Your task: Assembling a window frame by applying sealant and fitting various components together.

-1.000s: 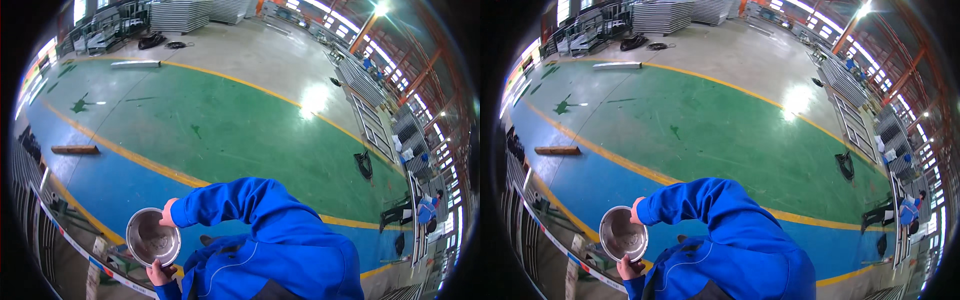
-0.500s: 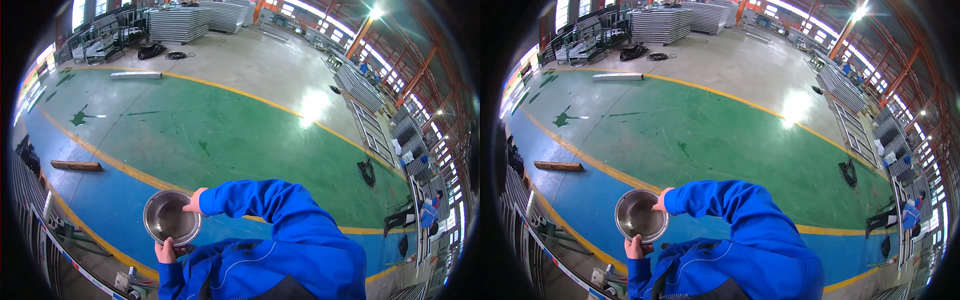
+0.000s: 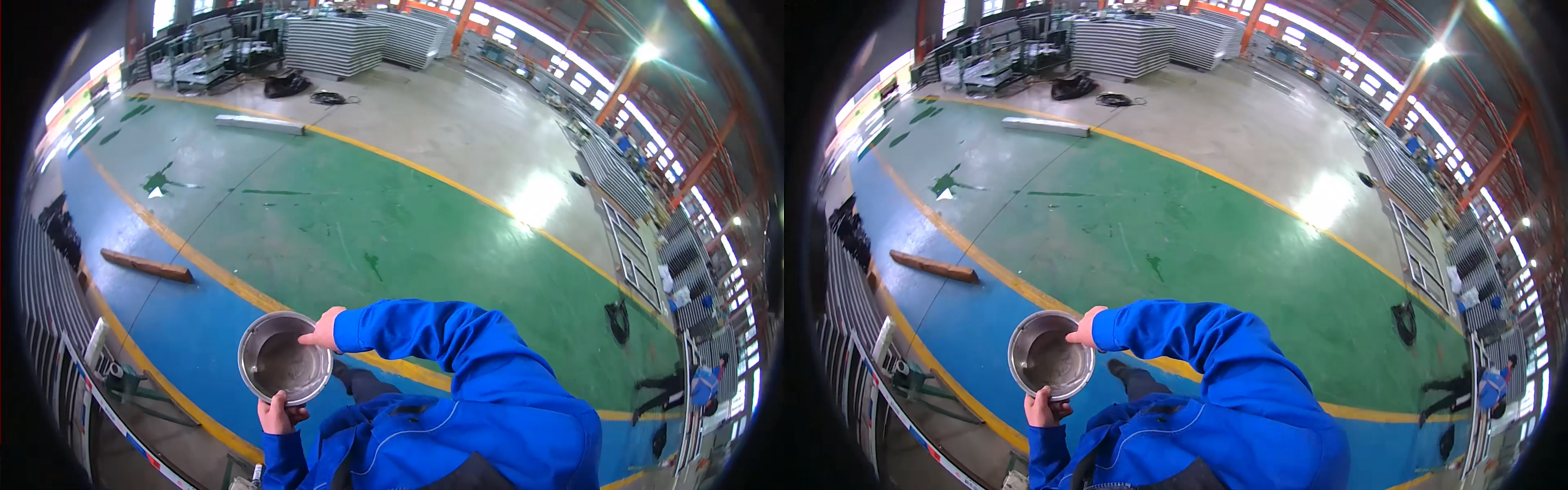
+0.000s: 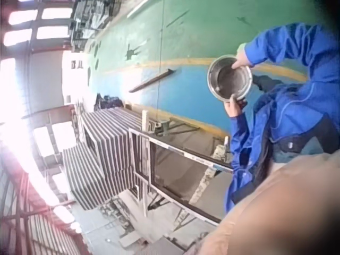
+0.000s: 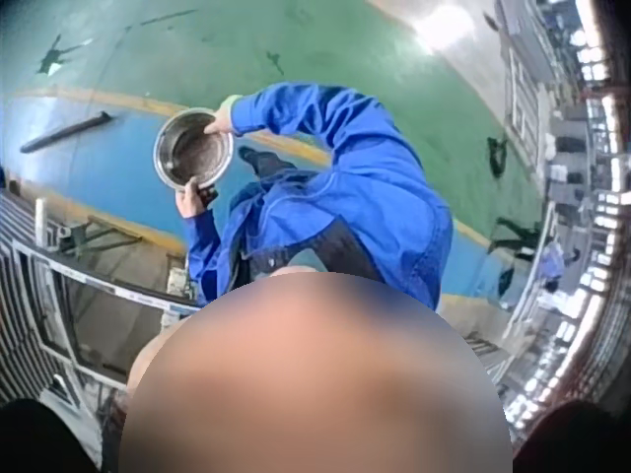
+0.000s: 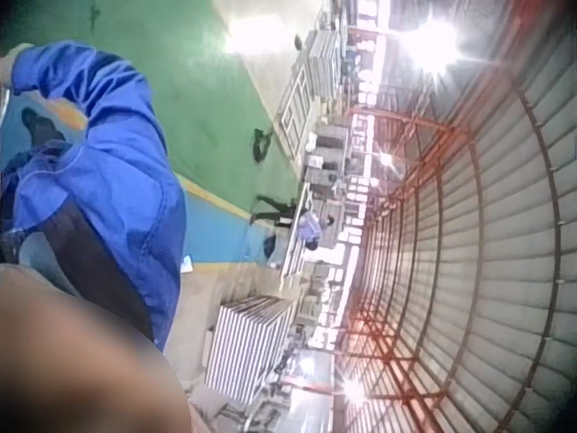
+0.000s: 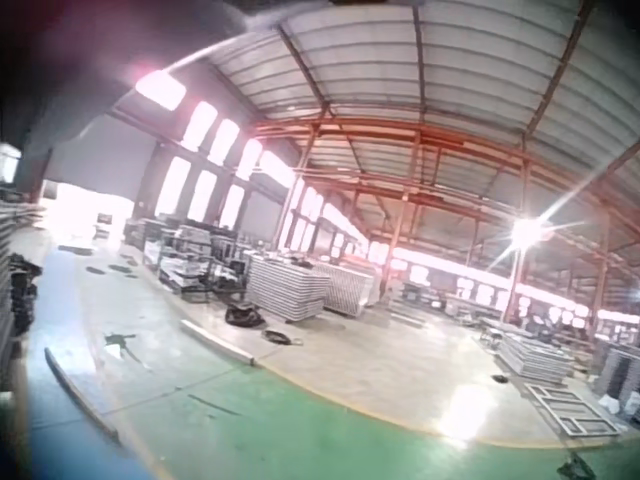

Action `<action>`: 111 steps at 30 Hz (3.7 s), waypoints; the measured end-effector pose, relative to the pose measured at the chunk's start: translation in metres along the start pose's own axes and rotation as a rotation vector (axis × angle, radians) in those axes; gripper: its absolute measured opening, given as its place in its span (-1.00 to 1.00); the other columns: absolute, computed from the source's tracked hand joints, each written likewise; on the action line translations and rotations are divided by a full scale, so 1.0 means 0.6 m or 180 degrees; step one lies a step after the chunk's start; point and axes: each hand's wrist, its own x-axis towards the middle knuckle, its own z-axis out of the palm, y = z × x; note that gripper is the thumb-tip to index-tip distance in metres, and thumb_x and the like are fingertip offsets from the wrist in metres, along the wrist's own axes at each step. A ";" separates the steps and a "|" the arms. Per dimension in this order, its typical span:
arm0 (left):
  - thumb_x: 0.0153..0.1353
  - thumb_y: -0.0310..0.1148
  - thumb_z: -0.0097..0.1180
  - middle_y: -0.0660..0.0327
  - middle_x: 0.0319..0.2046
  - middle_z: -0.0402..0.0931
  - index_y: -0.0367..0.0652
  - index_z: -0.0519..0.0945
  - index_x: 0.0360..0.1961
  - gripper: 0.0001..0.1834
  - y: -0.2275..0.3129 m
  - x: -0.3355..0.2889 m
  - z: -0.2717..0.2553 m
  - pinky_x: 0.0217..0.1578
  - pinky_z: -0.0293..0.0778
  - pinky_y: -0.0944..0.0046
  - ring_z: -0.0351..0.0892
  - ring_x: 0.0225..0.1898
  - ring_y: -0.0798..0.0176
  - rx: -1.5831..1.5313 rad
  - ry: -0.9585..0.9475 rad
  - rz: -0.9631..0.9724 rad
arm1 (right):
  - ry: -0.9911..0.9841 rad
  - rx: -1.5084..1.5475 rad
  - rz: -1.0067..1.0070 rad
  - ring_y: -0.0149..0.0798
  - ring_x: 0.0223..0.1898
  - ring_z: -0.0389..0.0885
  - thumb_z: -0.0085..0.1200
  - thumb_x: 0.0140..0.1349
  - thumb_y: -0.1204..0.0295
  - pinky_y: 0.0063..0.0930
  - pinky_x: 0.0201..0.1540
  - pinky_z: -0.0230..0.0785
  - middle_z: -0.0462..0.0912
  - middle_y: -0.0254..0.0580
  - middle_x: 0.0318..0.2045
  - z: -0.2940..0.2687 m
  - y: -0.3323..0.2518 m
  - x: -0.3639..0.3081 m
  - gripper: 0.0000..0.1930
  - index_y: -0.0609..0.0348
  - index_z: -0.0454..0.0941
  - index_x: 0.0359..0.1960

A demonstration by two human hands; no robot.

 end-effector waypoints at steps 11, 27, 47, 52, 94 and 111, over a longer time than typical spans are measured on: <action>0.20 -0.39 -0.10 0.04 -0.51 0.55 -0.27 0.30 -0.01 -0.66 0.085 0.140 -0.032 -0.71 0.56 0.25 0.53 -0.71 0.19 -0.0265 0.0777 0.0446 | 0.0072 -0.0391 -0.0993 0.04 -0.29 0.65 -0.09 0.17 0.27 -0.10 -0.35 0.49 0.64 -0.07 -0.39 -0.143 0.093 0.239 -0.72 -0.10 0.52 -0.09; 0.13 -0.48 -0.09 0.06 -0.50 0.54 -0.38 0.45 -0.11 -0.70 0.261 0.259 -0.068 -0.70 0.36 0.32 0.49 -0.66 0.25 -0.1554 0.1270 0.0837 | -0.0246 -0.0569 -0.2151 0.10 -0.49 0.62 0.15 -0.02 0.37 -0.10 -0.47 0.46 0.62 0.04 -0.49 -0.354 0.108 0.551 -0.14 -0.30 -0.02 0.34; 0.17 -0.32 -0.02 0.14 -0.43 0.58 -0.25 0.46 -0.06 -0.67 0.404 0.237 -0.274 -0.66 0.51 0.38 0.53 -0.68 0.31 -0.2356 0.3419 0.1994 | -0.0361 -0.0792 -0.4326 -0.06 -0.40 0.63 0.21 -0.11 0.40 -0.23 -0.31 0.50 0.59 -0.06 -0.13 -0.585 -0.299 0.890 -0.16 -0.17 0.13 0.30; 0.15 -0.31 -0.01 0.13 -0.48 0.58 -0.27 0.47 -0.09 -0.66 0.414 0.221 -0.314 -0.73 0.48 0.37 0.53 -0.70 0.27 -0.2820 0.4145 0.2140 | -0.0873 -0.0777 -0.4700 -0.16 -0.45 0.65 0.23 -0.05 0.34 -0.30 -0.31 0.50 0.60 0.04 -0.19 -0.621 -0.441 0.962 -0.16 -0.17 0.09 0.33; 0.18 -0.27 0.03 0.05 -0.51 0.57 -0.34 0.40 -0.11 -0.64 0.313 -0.022 -0.573 -0.72 0.50 0.38 0.51 -0.70 0.30 -0.4686 0.5669 0.2680 | -0.1913 -0.5216 -0.4138 -0.02 -0.14 0.61 0.16 -0.02 0.28 -0.15 -0.12 0.47 0.64 -0.11 -0.19 -0.438 -0.994 1.175 -0.35 -0.21 0.31 0.20; 0.20 -0.29 0.00 0.03 -0.48 0.57 -0.38 0.35 -0.04 -0.60 0.317 0.000 -0.560 -0.70 0.52 0.39 0.54 -0.69 0.26 -0.4837 0.5729 0.2642 | -0.1910 -0.4838 -0.4532 -0.02 -0.16 0.62 0.16 -0.02 0.26 -0.15 -0.11 0.46 0.65 -0.11 -0.22 -0.461 -1.035 1.162 -0.41 -0.11 0.37 0.15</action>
